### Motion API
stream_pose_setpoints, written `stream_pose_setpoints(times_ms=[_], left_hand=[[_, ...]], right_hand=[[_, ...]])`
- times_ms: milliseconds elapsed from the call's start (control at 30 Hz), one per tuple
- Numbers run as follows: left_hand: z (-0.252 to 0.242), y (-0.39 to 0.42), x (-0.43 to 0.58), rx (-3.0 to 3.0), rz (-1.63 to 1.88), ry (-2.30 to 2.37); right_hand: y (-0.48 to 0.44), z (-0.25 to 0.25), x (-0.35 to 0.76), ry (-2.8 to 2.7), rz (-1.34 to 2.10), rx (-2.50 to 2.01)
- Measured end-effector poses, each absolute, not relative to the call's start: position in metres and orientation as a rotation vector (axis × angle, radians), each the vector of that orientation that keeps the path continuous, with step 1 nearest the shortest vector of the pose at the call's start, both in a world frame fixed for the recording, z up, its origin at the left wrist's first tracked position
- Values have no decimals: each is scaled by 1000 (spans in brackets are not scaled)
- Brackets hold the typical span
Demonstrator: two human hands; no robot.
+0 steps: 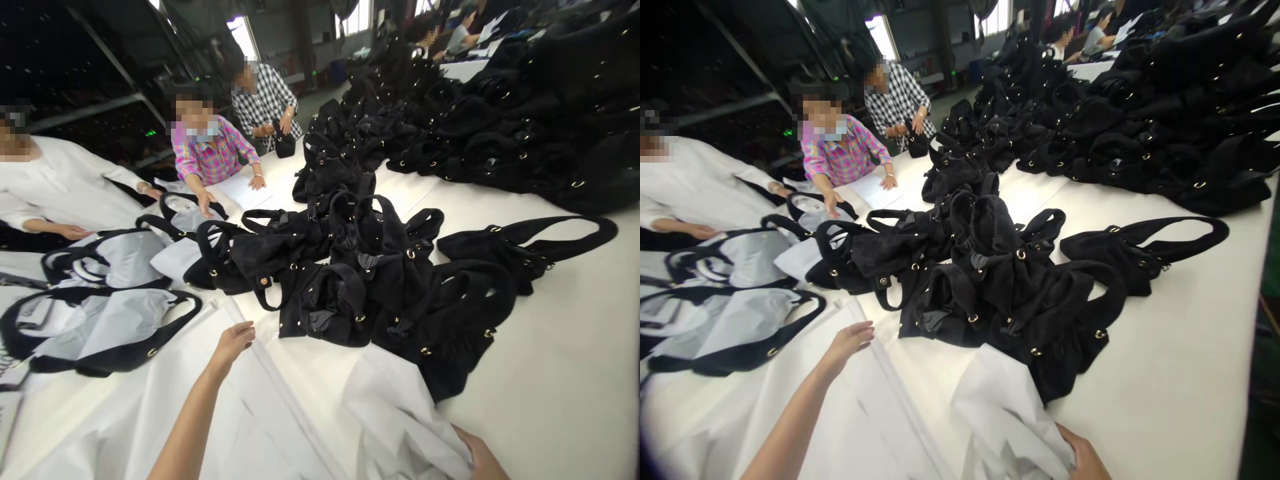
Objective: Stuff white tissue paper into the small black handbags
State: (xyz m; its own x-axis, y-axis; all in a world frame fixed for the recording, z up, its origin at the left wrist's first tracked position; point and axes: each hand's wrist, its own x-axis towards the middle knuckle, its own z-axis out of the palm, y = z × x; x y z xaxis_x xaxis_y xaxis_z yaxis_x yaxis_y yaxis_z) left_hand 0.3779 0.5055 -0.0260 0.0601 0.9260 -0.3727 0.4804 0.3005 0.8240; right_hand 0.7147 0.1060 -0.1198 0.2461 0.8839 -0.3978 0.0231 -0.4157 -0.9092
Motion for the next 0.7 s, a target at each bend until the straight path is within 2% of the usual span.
stream_pose_setpoints(times_ms=[133, 400, 567, 700], left_hand=[[18, 419, 365, 1379, 494, 1527], [84, 261, 336, 1466, 397, 1584], [99, 158, 303, 1430, 372, 1752], [90, 84, 304, 1285, 504, 1891]], right_hand=[[102, -113, 714, -919, 1234, -1609], [94, -136, 720, -920, 1130, -1702], [92, -143, 721, -914, 1129, -1702], [90, -139, 720, -934, 1107, -1720]])
